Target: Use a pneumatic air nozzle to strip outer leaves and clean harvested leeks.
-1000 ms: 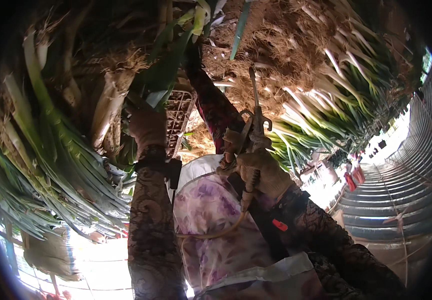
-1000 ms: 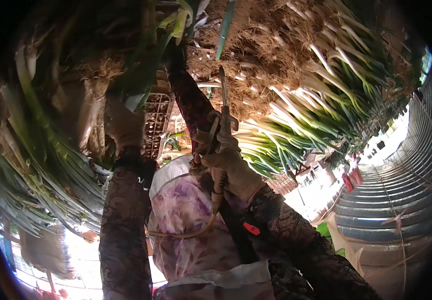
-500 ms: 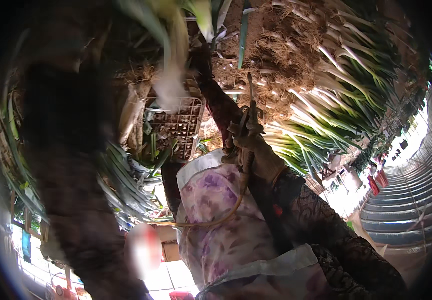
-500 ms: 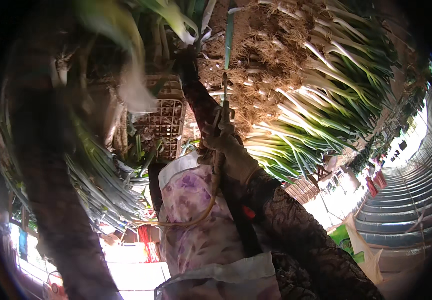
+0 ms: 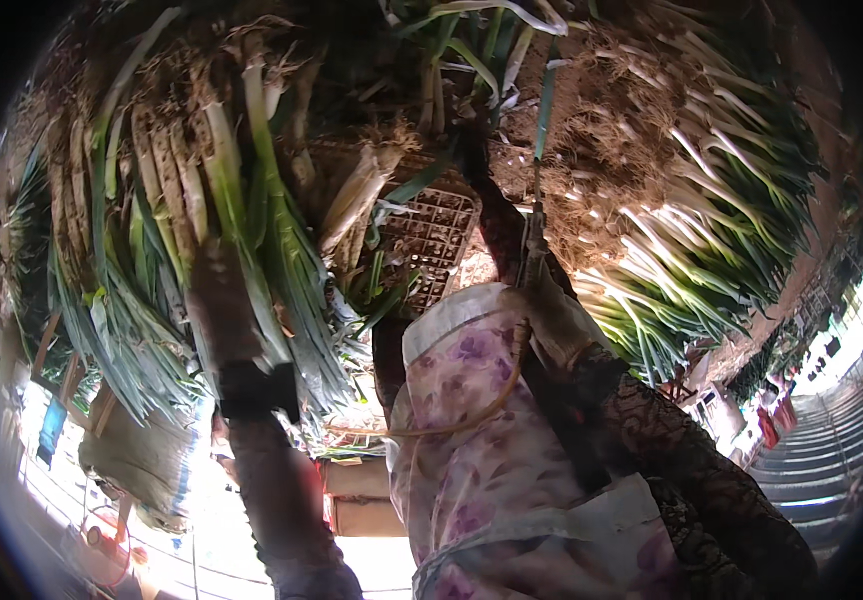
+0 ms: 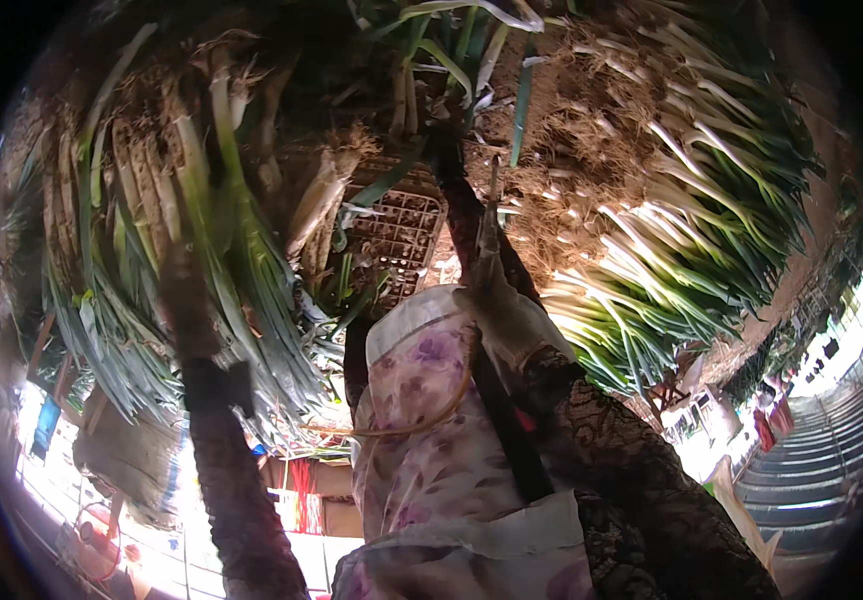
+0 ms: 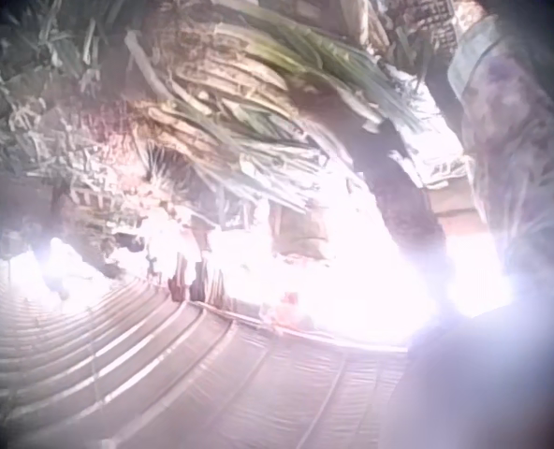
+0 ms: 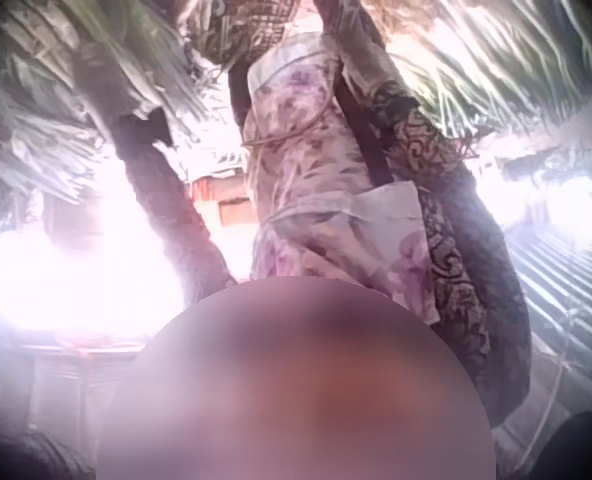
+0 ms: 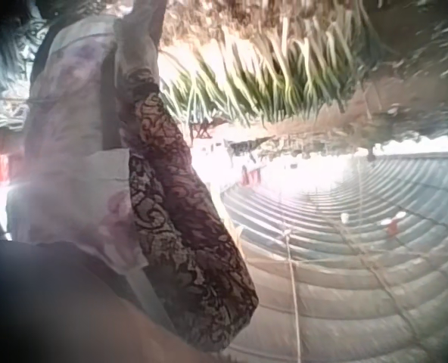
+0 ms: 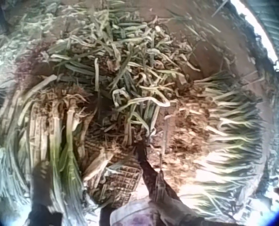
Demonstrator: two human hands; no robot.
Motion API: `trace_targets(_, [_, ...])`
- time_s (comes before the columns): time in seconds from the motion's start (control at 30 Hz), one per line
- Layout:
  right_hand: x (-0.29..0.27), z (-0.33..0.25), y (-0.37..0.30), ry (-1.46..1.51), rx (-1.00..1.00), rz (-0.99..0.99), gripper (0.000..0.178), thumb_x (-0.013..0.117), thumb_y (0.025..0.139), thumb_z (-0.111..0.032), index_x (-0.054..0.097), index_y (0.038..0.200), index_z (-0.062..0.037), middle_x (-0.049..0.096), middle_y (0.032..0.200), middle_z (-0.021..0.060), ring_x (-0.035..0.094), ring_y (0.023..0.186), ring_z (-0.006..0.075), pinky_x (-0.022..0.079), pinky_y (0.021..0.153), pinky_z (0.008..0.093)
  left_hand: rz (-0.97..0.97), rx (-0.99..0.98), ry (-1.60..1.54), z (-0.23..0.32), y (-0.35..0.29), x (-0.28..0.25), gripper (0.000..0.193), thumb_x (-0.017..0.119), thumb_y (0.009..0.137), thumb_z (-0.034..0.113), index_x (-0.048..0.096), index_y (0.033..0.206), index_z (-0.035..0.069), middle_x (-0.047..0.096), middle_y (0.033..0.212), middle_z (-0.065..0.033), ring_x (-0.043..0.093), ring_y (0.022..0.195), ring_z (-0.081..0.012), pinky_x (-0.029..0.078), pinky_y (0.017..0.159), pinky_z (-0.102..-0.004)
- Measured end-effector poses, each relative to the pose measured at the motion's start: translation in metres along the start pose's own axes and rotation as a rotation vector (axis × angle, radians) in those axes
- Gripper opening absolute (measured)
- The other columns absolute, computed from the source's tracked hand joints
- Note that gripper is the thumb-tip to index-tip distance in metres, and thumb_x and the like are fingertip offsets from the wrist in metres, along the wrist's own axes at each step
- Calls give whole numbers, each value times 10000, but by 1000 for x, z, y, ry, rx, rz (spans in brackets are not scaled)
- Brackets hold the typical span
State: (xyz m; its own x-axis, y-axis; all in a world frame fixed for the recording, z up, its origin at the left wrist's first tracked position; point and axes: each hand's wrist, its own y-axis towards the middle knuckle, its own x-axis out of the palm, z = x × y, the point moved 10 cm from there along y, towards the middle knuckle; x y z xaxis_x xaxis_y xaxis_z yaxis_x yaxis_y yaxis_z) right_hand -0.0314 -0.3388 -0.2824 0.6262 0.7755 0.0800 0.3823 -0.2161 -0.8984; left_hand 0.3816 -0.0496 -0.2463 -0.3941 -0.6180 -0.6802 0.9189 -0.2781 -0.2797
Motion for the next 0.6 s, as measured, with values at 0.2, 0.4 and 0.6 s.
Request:
trace_targets(0.2, [-36, 1, 21, 206, 22, 253, 517, 587, 867, -83, 408, 1352, -76, 562, 805, 54, 530, 585, 167, 458, 562, 293, -177, 408, 627, 70, -86, 82, 276, 572, 846, 94, 610, 1108, 17, 613, 1149, -155, 595, 1044, -338, 509, 898, -427])
trace_targets(0.4, [41, -142, 27, -149, -186, 137, 615, 601, 815, -69, 376, 1386, -41, 506, 808, 22, 483, 614, 125, 441, 533, 282, -202, 130, 679, 34, -54, 107, 401, 547, 867, 119, 498, 1253, 21, 569, 1199, -169, 562, 1112, -364, 499, 913, -444])
trace_targets(0.6, [133, -141, -3, -983, -560, -258, 611, 599, 799, -149, 409, 1363, -13, 591, 1188, 241, 615, 1042, 390, 500, 900, 442, -122, -259, 853, 23, -50, 131, 582, 570, 870, 242, 369, 1378, 40, 484, 1318, -176, 473, 1248, -379, 443, 954, -507])
